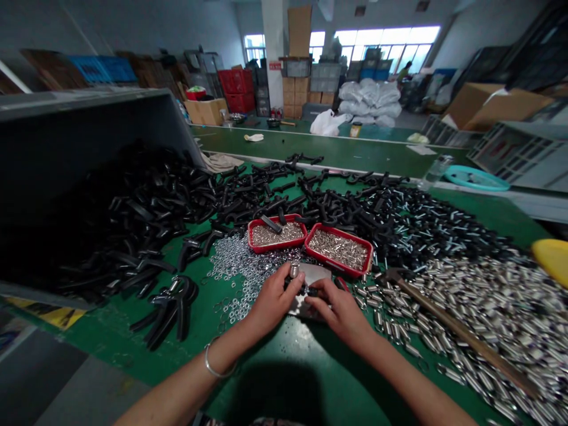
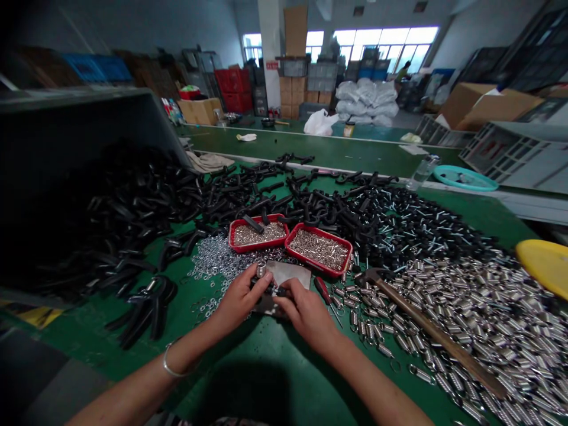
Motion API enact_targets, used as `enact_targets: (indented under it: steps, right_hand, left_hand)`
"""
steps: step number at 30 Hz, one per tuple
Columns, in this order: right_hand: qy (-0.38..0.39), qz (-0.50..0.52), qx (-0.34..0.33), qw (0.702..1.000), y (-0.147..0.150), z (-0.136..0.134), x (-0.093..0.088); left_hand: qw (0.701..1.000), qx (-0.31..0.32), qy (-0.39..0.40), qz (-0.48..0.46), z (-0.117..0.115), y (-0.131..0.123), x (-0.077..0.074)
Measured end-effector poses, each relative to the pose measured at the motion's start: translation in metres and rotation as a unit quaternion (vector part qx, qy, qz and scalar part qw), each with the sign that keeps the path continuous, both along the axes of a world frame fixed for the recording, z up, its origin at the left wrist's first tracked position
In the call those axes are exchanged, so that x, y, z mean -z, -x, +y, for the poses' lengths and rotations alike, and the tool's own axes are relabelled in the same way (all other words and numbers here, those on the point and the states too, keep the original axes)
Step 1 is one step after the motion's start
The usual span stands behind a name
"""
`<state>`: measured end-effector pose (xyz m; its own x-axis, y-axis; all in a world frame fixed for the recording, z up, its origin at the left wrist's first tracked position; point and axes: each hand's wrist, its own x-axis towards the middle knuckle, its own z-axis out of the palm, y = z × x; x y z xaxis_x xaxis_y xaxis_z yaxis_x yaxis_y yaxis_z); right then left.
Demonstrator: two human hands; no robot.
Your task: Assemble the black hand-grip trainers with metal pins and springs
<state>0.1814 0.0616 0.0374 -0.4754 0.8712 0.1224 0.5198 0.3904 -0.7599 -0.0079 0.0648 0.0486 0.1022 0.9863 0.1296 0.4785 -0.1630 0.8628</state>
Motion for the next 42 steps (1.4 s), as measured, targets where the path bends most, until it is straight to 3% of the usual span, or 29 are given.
enact_targets:
  steps: [4, 9, 15, 21, 24, 26, 29, 33, 34, 38, 42]
  right_hand:
    - [-0.073, -0.081, -0.012, 0.994, -0.001, 0.002, -0.004]
    - [-0.041, -0.066, -0.017, 0.997, 0.002, 0.003, -0.007]
    - [-0.193, -0.164, -0.017, 0.967, 0.005, -0.001, 0.0]
    - [-0.197, -0.178, -0.007, 0.964, 0.005, -0.005, -0.001]
    - [-0.114, -0.135, -0.003, 0.984, 0.005, -0.005, -0.007]
    - [0.021, -0.046, -0.015, 0.999, 0.006, -0.004, -0.011]
    - [0.192, 0.082, -0.03, 0.977, 0.009, -0.005, -0.015]
    - [0.166, 0.083, -0.002, 0.983, 0.013, -0.006, -0.012]
    - [0.192, 0.103, -0.007, 0.976, 0.013, -0.006, -0.01]
    - [0.368, 0.22, -0.055, 0.902, 0.013, -0.003, 0.002]
    - [0.319, 0.237, -0.005, 0.918, 0.012, 0.005, 0.016]
  left_hand:
    - [1.0, 0.01, 0.005, 0.004, 0.0, 0.004, -0.001]
    - [1.0, 0.01, 0.011, -0.014, -0.001, 0.006, -0.001]
    - [0.999, -0.009, 0.036, -0.031, 0.0, 0.007, 0.0]
    - [0.994, 0.011, 0.058, -0.088, 0.0, 0.006, 0.002]
    - [0.998, -0.005, 0.041, -0.056, -0.001, 0.006, 0.003]
    - [0.998, 0.005, 0.041, -0.045, -0.001, 0.006, 0.003]
    - [0.993, 0.039, 0.071, -0.091, -0.002, 0.009, 0.003]
    - [0.996, 0.013, 0.041, -0.072, -0.005, 0.011, 0.004]
    - [0.998, 0.007, 0.028, -0.056, -0.005, 0.011, 0.006]
    - [0.999, 0.029, -0.002, -0.036, -0.005, 0.008, 0.015]
    - [0.997, 0.006, 0.017, -0.08, 0.004, -0.002, 0.032]
